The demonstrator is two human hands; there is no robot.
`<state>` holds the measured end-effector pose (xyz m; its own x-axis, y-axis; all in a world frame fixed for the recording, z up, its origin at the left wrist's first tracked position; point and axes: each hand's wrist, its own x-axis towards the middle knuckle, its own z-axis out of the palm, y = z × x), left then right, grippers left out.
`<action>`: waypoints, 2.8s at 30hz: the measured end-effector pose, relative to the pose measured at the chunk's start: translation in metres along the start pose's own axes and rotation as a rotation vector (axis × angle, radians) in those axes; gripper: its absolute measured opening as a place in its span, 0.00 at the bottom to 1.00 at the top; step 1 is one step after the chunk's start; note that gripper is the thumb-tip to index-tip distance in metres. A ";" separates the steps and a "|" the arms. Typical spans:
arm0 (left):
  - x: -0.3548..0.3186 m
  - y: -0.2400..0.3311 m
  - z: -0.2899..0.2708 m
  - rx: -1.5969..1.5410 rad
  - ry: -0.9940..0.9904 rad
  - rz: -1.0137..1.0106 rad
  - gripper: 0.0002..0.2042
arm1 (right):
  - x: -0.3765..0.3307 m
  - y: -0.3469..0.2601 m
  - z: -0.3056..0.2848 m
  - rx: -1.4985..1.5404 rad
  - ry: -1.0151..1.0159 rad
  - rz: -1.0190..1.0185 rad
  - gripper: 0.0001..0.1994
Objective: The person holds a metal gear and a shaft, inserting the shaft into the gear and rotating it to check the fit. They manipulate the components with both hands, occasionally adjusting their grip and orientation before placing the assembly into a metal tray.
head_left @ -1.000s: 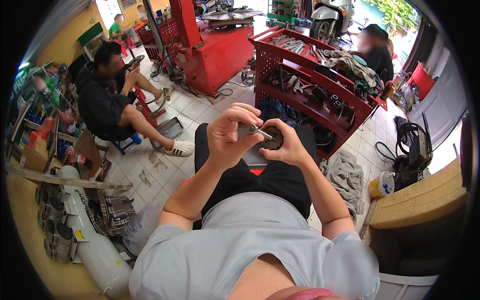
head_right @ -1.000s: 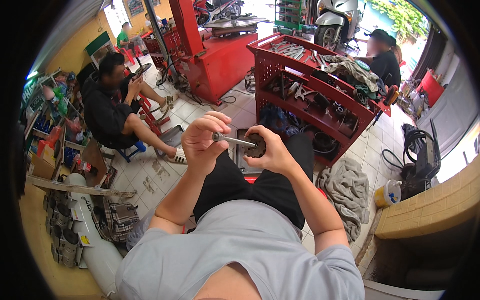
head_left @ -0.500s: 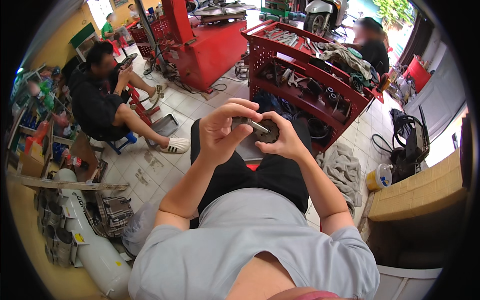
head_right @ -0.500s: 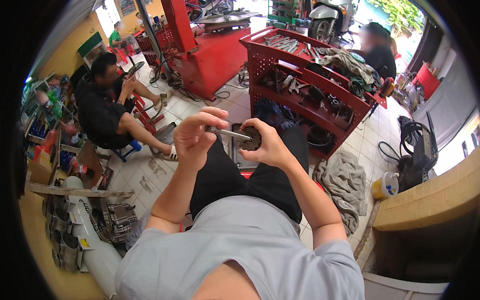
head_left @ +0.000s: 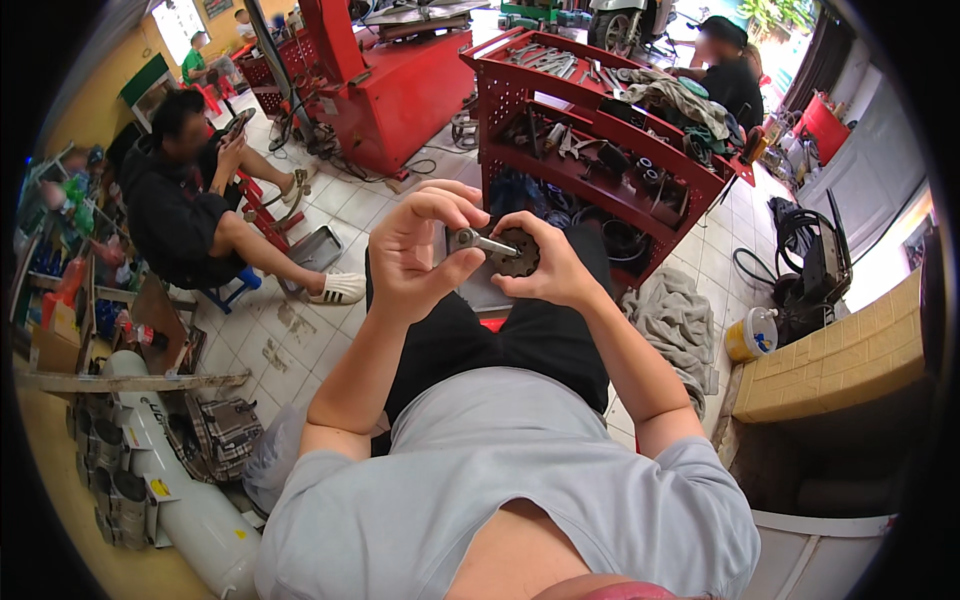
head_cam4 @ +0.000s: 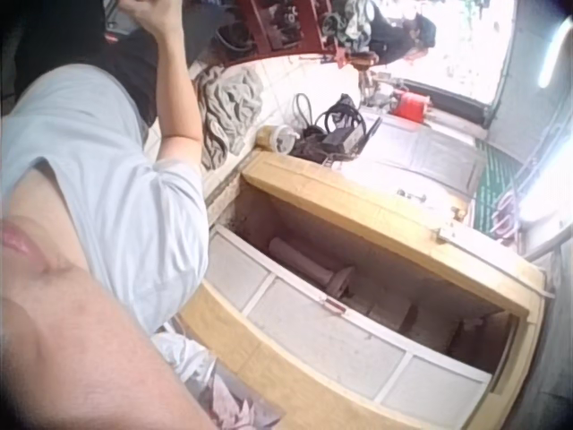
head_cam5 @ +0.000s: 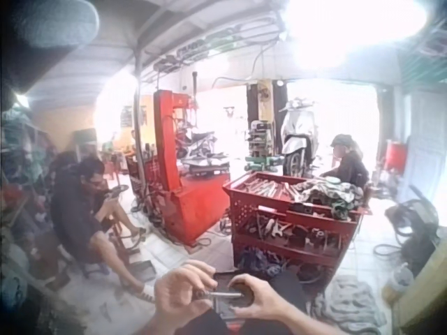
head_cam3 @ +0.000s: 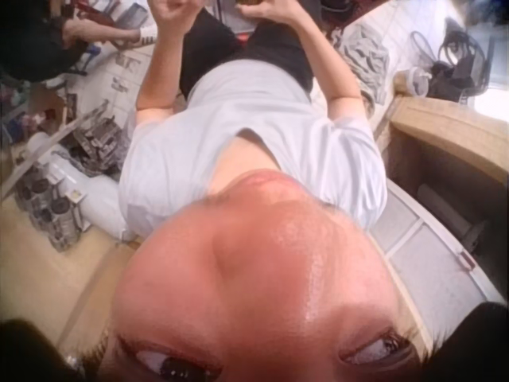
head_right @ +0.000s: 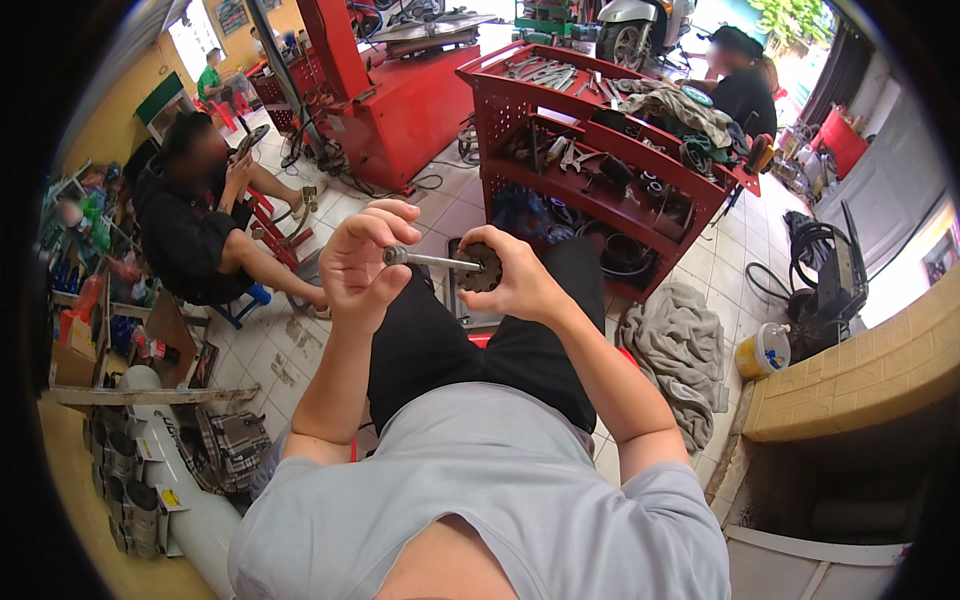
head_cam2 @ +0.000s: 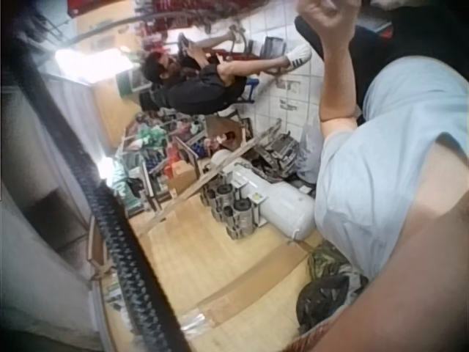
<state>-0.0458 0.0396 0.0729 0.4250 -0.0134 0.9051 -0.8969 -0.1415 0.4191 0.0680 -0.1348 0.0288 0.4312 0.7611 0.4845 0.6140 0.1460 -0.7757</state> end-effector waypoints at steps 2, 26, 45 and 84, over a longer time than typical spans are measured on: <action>0.007 0.014 0.010 0.000 0.040 -0.110 0.16 | -0.001 0.000 0.000 -0.010 -0.007 -0.001 0.27; 0.004 0.004 -0.003 0.067 0.002 -0.059 0.16 | 0.001 0.002 0.001 0.010 -0.022 -0.004 0.26; 0.005 0.013 0.005 0.017 0.008 -0.133 0.20 | -0.001 -0.002 0.002 0.028 -0.042 0.034 0.26; 0.008 0.016 0.002 -0.067 0.028 -0.155 0.14 | -0.001 -0.002 0.001 -0.001 -0.028 0.029 0.26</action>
<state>-0.0567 0.0347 0.0866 0.5564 0.0315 0.8303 -0.8272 -0.0737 0.5571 0.0651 -0.1351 0.0293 0.4302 0.7822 0.4506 0.6022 0.1232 -0.7888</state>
